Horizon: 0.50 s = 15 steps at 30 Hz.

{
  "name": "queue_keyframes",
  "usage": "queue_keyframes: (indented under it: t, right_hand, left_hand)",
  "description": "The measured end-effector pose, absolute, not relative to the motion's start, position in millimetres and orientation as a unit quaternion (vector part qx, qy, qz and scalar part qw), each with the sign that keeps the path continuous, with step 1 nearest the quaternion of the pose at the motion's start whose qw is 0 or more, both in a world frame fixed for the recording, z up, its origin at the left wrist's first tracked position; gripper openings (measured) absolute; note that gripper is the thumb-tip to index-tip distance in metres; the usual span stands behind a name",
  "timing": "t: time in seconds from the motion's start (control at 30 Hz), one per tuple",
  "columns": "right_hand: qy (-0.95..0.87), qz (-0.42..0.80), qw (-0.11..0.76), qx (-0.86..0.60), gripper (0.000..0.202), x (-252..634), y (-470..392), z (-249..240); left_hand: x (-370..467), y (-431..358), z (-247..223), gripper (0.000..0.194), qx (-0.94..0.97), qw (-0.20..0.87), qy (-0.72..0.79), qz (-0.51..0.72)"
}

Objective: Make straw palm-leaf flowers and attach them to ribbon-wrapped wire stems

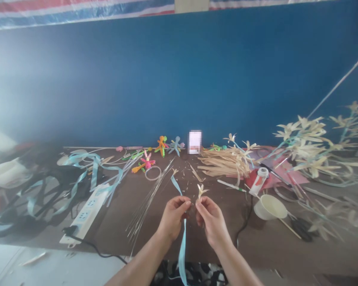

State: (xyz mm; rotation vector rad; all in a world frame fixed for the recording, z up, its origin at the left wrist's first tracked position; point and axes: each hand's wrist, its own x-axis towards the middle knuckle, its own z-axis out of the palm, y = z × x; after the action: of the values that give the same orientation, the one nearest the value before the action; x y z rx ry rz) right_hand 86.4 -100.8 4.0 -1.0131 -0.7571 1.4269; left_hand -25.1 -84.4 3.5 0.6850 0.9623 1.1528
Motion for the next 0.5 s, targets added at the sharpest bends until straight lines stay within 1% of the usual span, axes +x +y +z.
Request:
queue_keyframes:
  t: [0.17, 0.3, 0.5]
  right_hand:
    - [-0.359, 0.605, 0.563, -0.433, 0.018, 89.2, -101.3, 6.1]
    - [-0.413, 0.582, 0.534, -0.454, 0.018, 92.9, -101.2, 9.3]
    - [-0.484, 0.56, 0.477, -0.474, 0.011, 102.4, -102.1, 16.7]
  left_hand:
    - [-24.0, -85.9, 9.9, 0.016, 0.309, 0.693, 0.422, 0.497]
    - [-23.9, -87.1, 14.1, 0.017, 0.314, 0.702, 0.427, 0.476]
    - [-27.5, -86.3, 22.0, 0.019, 0.36, 0.722, 0.424, 0.412]
